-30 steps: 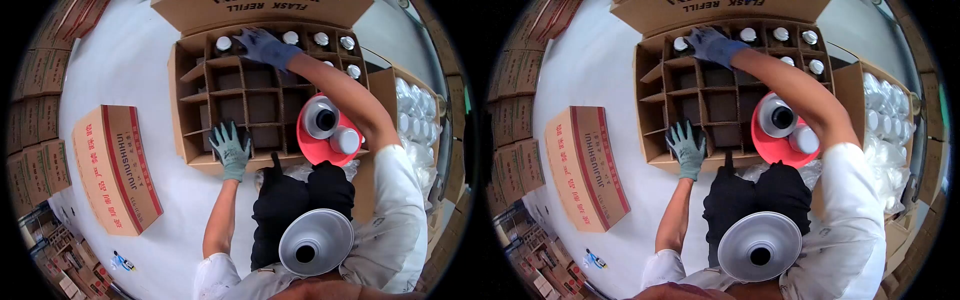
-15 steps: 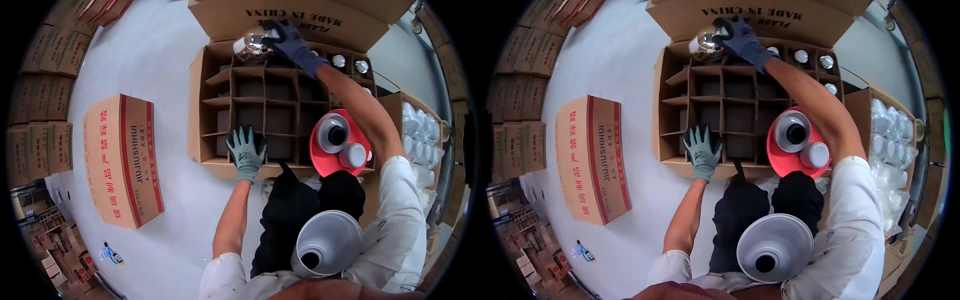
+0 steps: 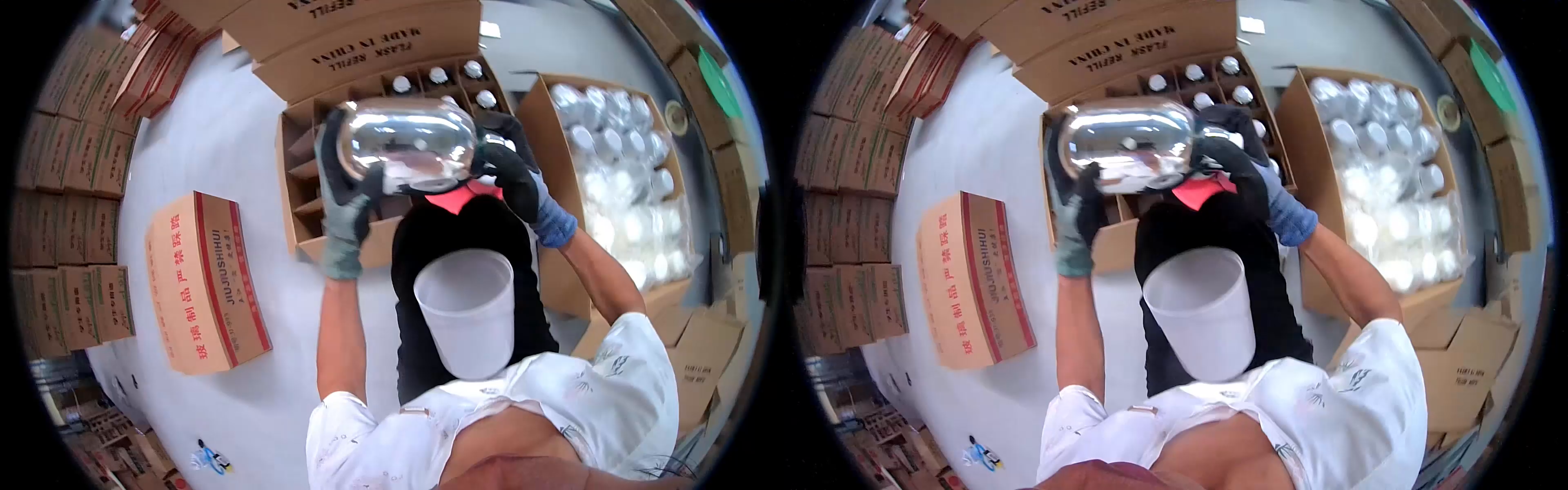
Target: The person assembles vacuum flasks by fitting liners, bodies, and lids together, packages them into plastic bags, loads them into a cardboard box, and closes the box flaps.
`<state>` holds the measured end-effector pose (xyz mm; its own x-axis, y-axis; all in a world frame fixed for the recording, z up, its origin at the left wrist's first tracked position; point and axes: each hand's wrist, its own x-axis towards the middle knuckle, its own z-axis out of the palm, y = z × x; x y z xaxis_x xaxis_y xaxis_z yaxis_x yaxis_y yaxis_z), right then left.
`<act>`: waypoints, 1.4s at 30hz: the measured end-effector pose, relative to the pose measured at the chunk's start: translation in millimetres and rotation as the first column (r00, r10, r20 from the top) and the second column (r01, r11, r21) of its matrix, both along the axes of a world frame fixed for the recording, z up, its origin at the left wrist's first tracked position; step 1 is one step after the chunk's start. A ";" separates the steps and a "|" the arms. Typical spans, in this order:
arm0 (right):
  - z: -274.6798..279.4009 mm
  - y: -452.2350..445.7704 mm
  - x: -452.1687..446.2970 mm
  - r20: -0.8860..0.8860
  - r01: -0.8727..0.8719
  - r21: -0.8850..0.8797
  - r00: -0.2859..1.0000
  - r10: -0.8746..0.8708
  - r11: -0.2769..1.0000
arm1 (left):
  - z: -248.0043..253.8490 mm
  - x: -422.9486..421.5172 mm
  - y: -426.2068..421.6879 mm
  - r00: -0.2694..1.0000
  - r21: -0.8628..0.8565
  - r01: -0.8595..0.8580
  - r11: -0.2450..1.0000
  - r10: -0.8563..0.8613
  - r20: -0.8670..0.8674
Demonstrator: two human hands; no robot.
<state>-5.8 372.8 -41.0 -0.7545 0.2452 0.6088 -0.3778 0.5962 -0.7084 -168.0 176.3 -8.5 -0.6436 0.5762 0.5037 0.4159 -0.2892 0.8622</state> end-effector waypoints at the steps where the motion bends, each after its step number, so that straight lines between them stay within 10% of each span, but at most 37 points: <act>1: 10.4 -8.0 13.3 -0.055 0.016 0.084 0.998 -0.011 0.996 | 12.6 4.6 -4.5 0.996 -0.053 -0.040 0.998 0.036 -0.076; 3: 19.1 -23.4 45.4 0.214 -0.070 -0.734 0.920 0.329 0.675 | 38.0 21.9 -12.7 0.973 0.025 0.065 0.998 -0.069 0.219; 5: 36.1 -34.6 64.5 0.274 -0.153 -0.374 0.924 0.266 0.915 | 31.2 26.8 -34.5 0.957 -0.061 0.196 0.979 -0.177 0.229; 11: 16.8 -48.8 183.6 0.396 -0.068 -0.229 0.905 0.157 0.971 | 10.5 95.8 -99.5 0.986 -0.444 0.134 0.886 -0.076 0.147; 13: -7.9 -83.0 231.3 0.432 -0.055 -0.191 0.892 0.134 0.980 | -15.6 121.3 -137.0 0.951 -0.552 0.010 0.834 0.163 0.264; 15: -13.6 -124.5 257.3 0.485 -0.042 -0.146 0.867 0.109 0.988 | -62.5 148.6 -174.8 0.624 -0.204 0.125 0.971 0.083 0.777; 18: -6.2 -148.7 236.5 0.316 -0.149 -0.279 0.919 0.237 0.949 | -104.2 187.1 -223.6 0.992 -0.665 -0.123 0.737 0.068 -0.107; 23: 27.5 -120.2 138.4 0.111 -0.333 -0.276 0.921 0.374 0.902 | -133.2 168.1 -245.3 0.997 -0.737 0.071 0.672 -0.057 0.044; 25: 37.6 -116.5 116.5 0.023 -0.428 -0.212 0.896 0.443 0.878 | -155.5 146.7 -256.3 0.916 -0.857 -0.068 0.511 -0.309 -0.257; 30: 57.6 -109.1 96.4 -0.021 -0.510 -0.198 0.856 0.516 0.837 | -148.7 145.4 -232.9 0.937 -0.743 -0.121 0.658 -0.172 -0.304; 35: 63.3 -112.2 91.6 -0.032 -0.221 -0.146 0.975 0.219 0.964 | -134.5 166.8 -193.4 0.723 -0.603 -0.409 0.685 -0.160 -0.672; 37: 66.7 -120.1 89.1 -0.011 -0.151 -0.118 0.988 0.151 0.981 | -120.3 187.0 -176.7 0.906 -0.559 -0.326 0.762 0.084 -0.414; 42: 67.3 -129.7 91.9 -0.168 -0.073 -0.075 0.984 0.059 0.994 | -120.2 173.1 -170.4 0.806 -0.502 -0.442 0.743 0.084 -0.586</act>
